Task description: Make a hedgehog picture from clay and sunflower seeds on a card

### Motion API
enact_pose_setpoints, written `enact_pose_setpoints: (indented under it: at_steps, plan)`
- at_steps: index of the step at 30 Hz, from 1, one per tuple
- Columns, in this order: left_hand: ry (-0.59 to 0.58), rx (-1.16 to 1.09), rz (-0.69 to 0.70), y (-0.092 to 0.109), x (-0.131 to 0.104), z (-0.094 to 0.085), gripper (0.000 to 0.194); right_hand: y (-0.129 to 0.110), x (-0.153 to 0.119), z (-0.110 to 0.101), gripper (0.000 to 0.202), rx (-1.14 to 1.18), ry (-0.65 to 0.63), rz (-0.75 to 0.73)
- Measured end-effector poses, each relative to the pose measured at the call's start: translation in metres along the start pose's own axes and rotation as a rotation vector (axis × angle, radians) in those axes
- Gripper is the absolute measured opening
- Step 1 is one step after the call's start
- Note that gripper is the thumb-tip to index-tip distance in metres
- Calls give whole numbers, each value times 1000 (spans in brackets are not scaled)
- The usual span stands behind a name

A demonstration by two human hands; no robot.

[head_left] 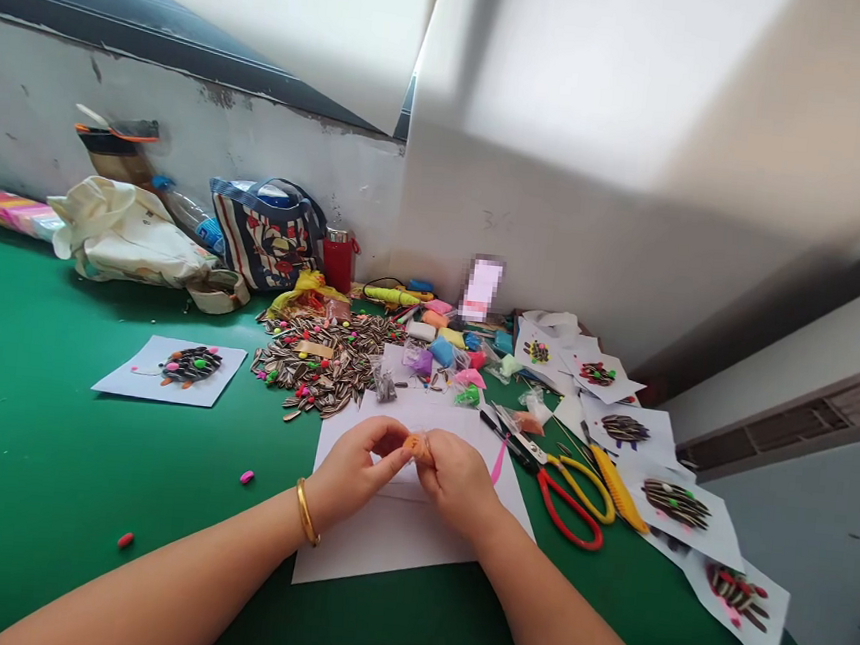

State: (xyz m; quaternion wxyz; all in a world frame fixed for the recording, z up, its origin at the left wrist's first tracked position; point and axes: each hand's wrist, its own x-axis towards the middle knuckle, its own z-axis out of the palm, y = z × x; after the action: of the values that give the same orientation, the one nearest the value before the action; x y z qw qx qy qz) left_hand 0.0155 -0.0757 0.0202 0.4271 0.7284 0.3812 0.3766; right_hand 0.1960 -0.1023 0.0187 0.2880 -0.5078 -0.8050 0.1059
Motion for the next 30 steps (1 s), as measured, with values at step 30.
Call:
enact_pose_setpoints:
  at_steps: [30]
  plan:
    - [-16, 108, 201, -9, 3, -9, 25, 0, 4, -18, 35, 272, -146, -17]
